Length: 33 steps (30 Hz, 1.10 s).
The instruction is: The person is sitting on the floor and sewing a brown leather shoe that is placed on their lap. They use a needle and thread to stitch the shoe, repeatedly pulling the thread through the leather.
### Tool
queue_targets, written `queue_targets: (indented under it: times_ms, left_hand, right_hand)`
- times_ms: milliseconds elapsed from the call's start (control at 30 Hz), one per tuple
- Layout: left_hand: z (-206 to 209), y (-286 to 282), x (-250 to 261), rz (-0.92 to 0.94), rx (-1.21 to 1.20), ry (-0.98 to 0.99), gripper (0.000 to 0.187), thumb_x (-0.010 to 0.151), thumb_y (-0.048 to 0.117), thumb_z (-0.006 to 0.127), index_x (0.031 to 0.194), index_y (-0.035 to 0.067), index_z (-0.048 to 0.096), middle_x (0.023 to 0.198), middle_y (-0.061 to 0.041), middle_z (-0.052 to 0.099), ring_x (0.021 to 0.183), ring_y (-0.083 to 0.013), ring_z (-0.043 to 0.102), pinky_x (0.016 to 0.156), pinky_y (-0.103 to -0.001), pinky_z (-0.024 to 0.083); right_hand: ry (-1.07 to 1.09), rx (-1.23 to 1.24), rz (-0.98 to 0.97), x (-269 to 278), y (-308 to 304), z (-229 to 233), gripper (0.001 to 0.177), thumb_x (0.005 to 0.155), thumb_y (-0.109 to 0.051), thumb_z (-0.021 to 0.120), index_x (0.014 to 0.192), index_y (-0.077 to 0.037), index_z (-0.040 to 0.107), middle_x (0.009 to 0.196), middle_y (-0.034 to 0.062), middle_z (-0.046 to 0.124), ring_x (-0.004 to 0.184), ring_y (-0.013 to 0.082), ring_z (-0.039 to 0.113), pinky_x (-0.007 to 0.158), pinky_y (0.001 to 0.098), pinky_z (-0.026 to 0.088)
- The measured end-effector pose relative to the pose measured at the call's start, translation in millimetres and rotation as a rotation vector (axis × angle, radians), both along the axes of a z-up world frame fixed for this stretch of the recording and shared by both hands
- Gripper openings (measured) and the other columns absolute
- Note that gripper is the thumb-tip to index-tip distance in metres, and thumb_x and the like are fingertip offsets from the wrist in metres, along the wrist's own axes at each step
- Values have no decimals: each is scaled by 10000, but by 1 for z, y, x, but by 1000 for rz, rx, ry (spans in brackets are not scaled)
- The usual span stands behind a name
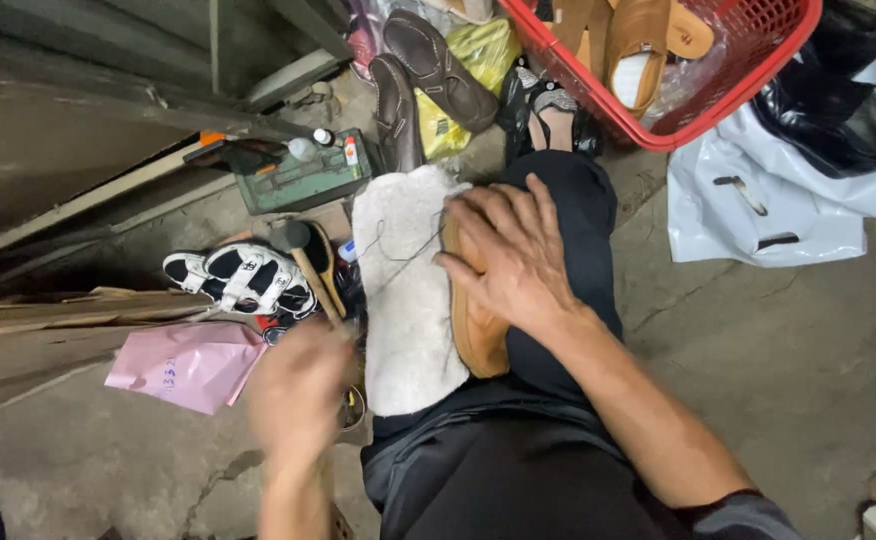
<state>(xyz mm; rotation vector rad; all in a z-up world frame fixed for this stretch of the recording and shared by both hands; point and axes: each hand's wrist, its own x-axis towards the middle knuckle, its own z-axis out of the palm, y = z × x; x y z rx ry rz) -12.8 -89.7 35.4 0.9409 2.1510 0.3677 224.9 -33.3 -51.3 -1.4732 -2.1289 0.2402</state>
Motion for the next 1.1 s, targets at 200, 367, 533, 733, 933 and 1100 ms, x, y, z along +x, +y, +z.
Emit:
queue_targets:
  times_ms: [200, 367, 533, 733, 933, 1100]
  left_hand:
    - [134, -22, -37, -106, 609, -325, 450, 1016, 32, 348, 598, 126, 209, 424, -110, 283, 340, -178, 297, 635, -358, 540]
    - [60, -33, -90, -28, 975, -152, 357, 1051, 96, 539, 766, 91, 325, 748, -115, 361, 542, -131, 347, 463, -266, 290]
    - [71, -24, -91, 211, 867, -607, 362, 1005, 240, 649, 830, -35, 491, 885, -144, 530, 329, -110, 359, 161, -174, 263]
    - [54, -11, -97, -66, 877, -808, 309, 1053, 431, 549, 895, 246, 359, 635, 50, 323, 423, -65, 284, 409, -232, 317]
    - [17, 9, -17, -27, 658, -435, 229, 769, 24, 802, 983, 54, 729, 917, -68, 731, 701, -116, 682, 578, -223, 615]
    - [-17, 54, 79, -606, 223, -172, 633, 795, 477, 843, 1170, 57, 553, 799, -212, 723, 778, -479, 742, 722, -593, 575]
  right_hand:
    - [17, -75, 62, -4, 3, 0, 526, 954, -406, 745, 1348, -71, 648, 1300, 86, 611, 1233, 329, 554, 1161, 563, 324]
    - [151, -314, 4, 11, -23, 27, 753, 991, -426, 698, 1573, -70, 381, 1644, 207, 319, 1468, 438, 431, 1159, 557, 399]
    - [207, -703, -114, 51, -48, 53, 861, 908, -467, 654, 1600, -106, 289, 1453, 33, 601, 906, 172, 734, 740, 427, 563]
    - [528, -686, -94, 78, -48, 64, 189, 956, -207, 700, 972, -50, 803, 820, 1, 653, 716, 96, 509, 685, 251, 417]
    - [1695, -626, 448, 56, -36, 13, 198, 1105, -123, 441, 1059, -92, 631, 923, 94, 689, 895, 248, 696, 1259, 563, 330]
    - [2045, -691, -303, 97, -61, -57, 245, 1023, -6, 551, 890, -182, 657, 641, -67, 388, 575, 73, 400, 555, 219, 359]
